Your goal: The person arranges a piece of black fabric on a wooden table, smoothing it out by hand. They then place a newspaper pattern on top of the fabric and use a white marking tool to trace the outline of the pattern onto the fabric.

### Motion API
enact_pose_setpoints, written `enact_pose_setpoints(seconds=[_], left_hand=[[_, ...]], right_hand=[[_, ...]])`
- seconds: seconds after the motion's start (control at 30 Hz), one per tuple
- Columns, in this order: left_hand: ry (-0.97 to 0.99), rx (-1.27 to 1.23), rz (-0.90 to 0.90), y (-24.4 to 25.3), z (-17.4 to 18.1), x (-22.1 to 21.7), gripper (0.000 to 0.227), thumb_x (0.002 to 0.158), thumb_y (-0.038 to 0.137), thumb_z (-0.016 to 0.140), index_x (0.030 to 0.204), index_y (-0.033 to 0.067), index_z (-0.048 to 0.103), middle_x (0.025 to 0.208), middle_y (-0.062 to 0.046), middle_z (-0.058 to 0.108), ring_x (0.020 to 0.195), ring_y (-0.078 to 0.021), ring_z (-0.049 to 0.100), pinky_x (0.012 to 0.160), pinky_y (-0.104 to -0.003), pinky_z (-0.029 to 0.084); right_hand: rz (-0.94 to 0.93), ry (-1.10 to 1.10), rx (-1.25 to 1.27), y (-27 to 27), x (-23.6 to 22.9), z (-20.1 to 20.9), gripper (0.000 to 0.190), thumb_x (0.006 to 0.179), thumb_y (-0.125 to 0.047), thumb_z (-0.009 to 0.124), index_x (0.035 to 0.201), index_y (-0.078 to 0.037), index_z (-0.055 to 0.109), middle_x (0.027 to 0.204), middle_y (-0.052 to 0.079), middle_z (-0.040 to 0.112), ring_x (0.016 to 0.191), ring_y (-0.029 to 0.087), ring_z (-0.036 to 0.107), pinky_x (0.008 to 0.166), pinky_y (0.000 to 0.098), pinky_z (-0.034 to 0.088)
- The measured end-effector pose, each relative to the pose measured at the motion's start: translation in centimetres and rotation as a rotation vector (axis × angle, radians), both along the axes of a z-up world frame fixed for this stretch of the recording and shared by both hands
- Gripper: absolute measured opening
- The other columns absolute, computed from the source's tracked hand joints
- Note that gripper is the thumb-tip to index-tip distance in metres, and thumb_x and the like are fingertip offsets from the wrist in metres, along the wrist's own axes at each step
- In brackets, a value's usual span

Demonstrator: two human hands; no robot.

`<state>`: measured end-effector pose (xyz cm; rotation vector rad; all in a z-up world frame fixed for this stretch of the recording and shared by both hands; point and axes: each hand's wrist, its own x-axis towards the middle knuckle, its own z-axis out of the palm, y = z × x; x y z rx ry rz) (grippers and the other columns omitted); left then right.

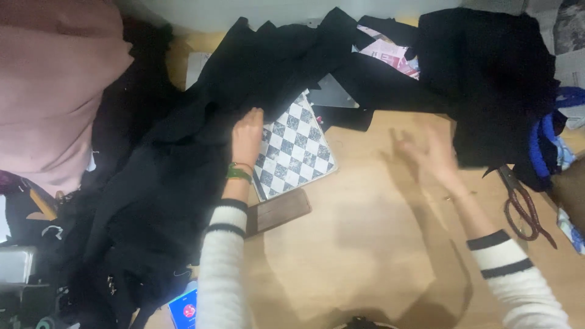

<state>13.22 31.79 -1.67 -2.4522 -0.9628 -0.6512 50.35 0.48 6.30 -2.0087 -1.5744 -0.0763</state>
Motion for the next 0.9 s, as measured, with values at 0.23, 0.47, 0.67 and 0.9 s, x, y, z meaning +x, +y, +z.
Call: enact_pose_setpoints(seconds=[0.23, 0.47, 0.67, 0.9], left_hand=[[-0.084, -0.095, -0.174, -19.8, 10.5, 4.1, 0.019, 0.103, 0.009, 0.055, 0.118, 0.0155, 0.064, 0.086, -0.002, 0.063, 0.072, -0.0187, 0.062, 0.068, -0.034, 0.051], [-0.353, -0.929, -0.825, -36.1, 13.4, 2.9, 0.040, 0.086, -0.005, 0.061, 0.125, 0.0036, 0.065, 0.092, -0.011, 0.068, 0.076, -0.0314, 0.063, 0.077, -0.043, 0.048], [-0.229, -1.202, -0.878, -40.4, 9.7, 0.8, 0.024, 0.092, -0.001, 0.061, 0.115, 0.0032, 0.068, 0.090, -0.015, 0.074, 0.071, -0.0353, 0.068, 0.079, -0.044, 0.051], [0.020, -1.348, -0.816, -41.2, 5.7, -1.3, 0.046, 0.094, 0.042, 0.069, 0.127, 0.0085, 0.066, 0.117, -0.011, 0.063, 0.111, -0.0303, 0.056, 0.095, -0.046, 0.037]], right_hand=[[0.090, 1.636, -0.293, 2.8, -12.7, 3.2, 0.078, 0.102, -0.047, 0.044, 0.161, -0.001, 0.020, 0.153, 0.029, 0.042, 0.141, 0.043, 0.046, 0.116, 0.0551, 0.039], [-0.432, 2.215, -0.308, 0.0, -15.4, 8.9, 0.053, 0.098, -0.055, 0.055, 0.130, -0.014, 0.068, 0.124, 0.004, 0.070, 0.117, 0.018, 0.065, 0.110, 0.0341, 0.049], [-0.394, 2.074, 0.008, -9.8, -6.6, -2.2, 0.043, 0.101, -0.031, 0.056, 0.143, -0.020, 0.060, 0.134, 0.004, 0.066, 0.118, 0.015, 0.064, 0.104, 0.0311, 0.050], [-0.626, 2.165, 0.598, -21.4, -1.7, -3.7, 0.027, 0.099, -0.029, 0.068, 0.122, -0.017, 0.073, 0.123, 0.004, 0.075, 0.115, 0.015, 0.071, 0.106, 0.0304, 0.054]])
